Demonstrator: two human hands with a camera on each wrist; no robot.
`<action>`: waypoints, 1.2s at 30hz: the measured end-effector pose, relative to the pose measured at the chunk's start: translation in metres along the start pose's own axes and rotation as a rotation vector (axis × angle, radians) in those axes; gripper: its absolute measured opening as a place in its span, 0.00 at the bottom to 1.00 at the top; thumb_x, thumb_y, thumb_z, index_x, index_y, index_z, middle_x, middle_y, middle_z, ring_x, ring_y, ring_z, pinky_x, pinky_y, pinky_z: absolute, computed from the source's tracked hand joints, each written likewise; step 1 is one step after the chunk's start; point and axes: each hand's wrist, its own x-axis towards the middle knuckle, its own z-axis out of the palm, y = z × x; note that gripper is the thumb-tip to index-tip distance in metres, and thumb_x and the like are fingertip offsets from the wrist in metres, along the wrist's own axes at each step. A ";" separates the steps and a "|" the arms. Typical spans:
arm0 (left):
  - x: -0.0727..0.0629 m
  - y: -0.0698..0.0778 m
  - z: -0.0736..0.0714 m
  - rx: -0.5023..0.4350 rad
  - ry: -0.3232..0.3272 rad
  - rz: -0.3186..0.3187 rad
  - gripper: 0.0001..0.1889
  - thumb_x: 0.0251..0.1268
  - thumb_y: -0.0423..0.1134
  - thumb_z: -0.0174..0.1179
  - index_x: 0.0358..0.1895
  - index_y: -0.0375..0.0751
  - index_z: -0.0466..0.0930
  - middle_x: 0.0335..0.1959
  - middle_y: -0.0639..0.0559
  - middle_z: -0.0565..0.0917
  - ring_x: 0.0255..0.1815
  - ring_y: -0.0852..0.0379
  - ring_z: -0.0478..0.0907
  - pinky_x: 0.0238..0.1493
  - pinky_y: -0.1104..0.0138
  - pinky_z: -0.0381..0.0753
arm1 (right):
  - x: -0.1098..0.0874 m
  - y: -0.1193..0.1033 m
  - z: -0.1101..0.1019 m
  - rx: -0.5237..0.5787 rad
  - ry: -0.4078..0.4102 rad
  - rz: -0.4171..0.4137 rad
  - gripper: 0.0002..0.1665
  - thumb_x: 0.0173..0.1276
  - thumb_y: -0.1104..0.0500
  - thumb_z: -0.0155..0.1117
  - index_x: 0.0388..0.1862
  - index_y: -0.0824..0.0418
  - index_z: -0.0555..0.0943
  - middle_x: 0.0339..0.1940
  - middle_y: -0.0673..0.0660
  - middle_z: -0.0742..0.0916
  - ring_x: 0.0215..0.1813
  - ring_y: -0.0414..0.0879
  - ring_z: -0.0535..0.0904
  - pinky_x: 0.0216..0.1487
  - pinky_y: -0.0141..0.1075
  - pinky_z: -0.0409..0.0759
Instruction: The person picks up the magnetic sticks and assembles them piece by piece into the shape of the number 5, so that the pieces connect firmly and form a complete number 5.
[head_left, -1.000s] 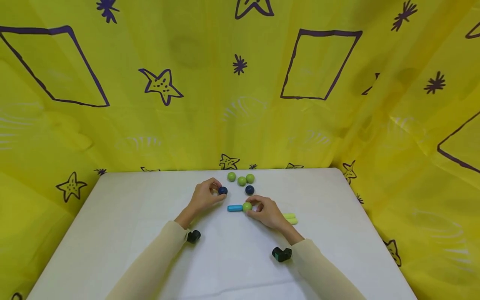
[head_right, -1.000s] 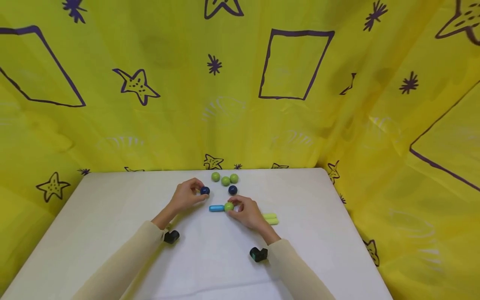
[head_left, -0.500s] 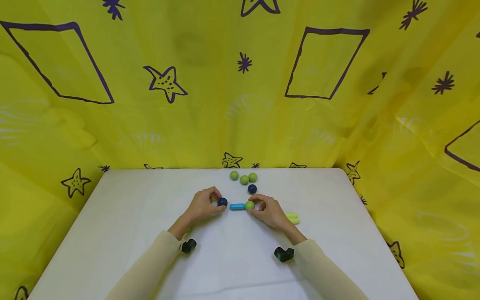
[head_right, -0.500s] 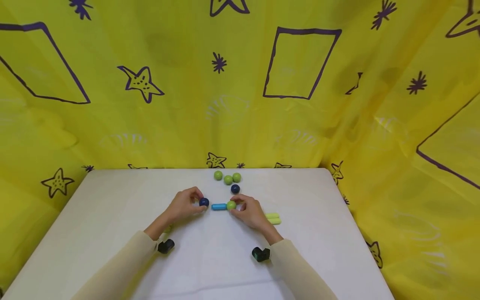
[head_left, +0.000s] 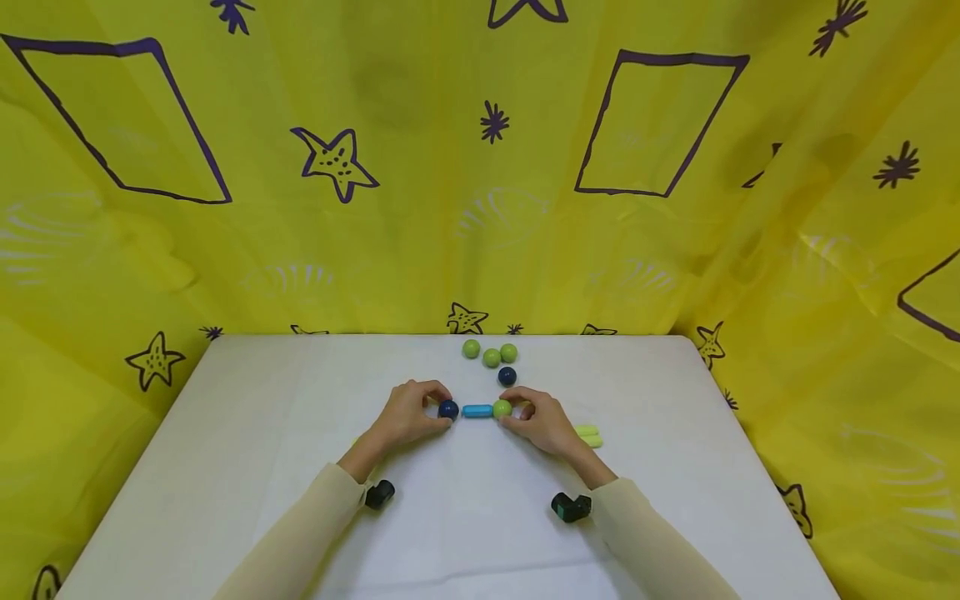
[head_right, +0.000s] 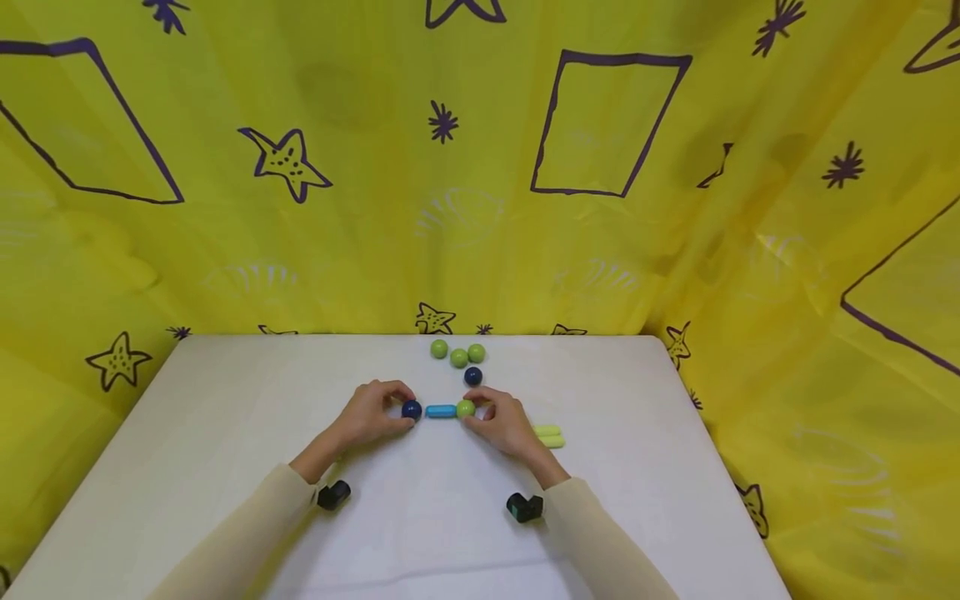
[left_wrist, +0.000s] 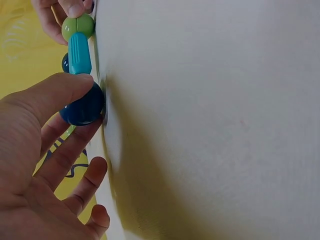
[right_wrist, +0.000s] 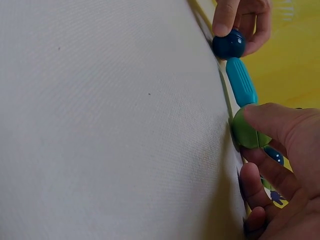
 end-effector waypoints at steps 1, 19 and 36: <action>0.000 0.000 0.000 -0.003 -0.001 -0.003 0.16 0.54 0.38 0.78 0.46 0.47 0.87 0.41 0.57 0.89 0.42 0.55 0.75 0.50 0.58 0.72 | 0.000 0.001 0.000 -0.002 0.000 0.000 0.18 0.66 0.59 0.75 0.54 0.52 0.85 0.42 0.47 0.85 0.34 0.42 0.74 0.34 0.33 0.71; 0.001 0.001 0.000 -0.037 -0.006 -0.024 0.16 0.55 0.38 0.78 0.46 0.48 0.87 0.41 0.58 0.88 0.44 0.55 0.75 0.52 0.57 0.72 | 0.001 0.003 -0.002 0.004 0.000 -0.025 0.18 0.67 0.59 0.75 0.55 0.53 0.85 0.45 0.49 0.86 0.34 0.42 0.74 0.35 0.32 0.71; 0.000 -0.003 0.005 -0.045 -0.009 0.024 0.16 0.55 0.40 0.78 0.47 0.47 0.87 0.42 0.56 0.89 0.43 0.56 0.76 0.50 0.59 0.72 | 0.000 0.001 0.002 0.010 0.010 -0.023 0.19 0.67 0.60 0.75 0.56 0.54 0.85 0.47 0.50 0.87 0.32 0.42 0.73 0.33 0.32 0.70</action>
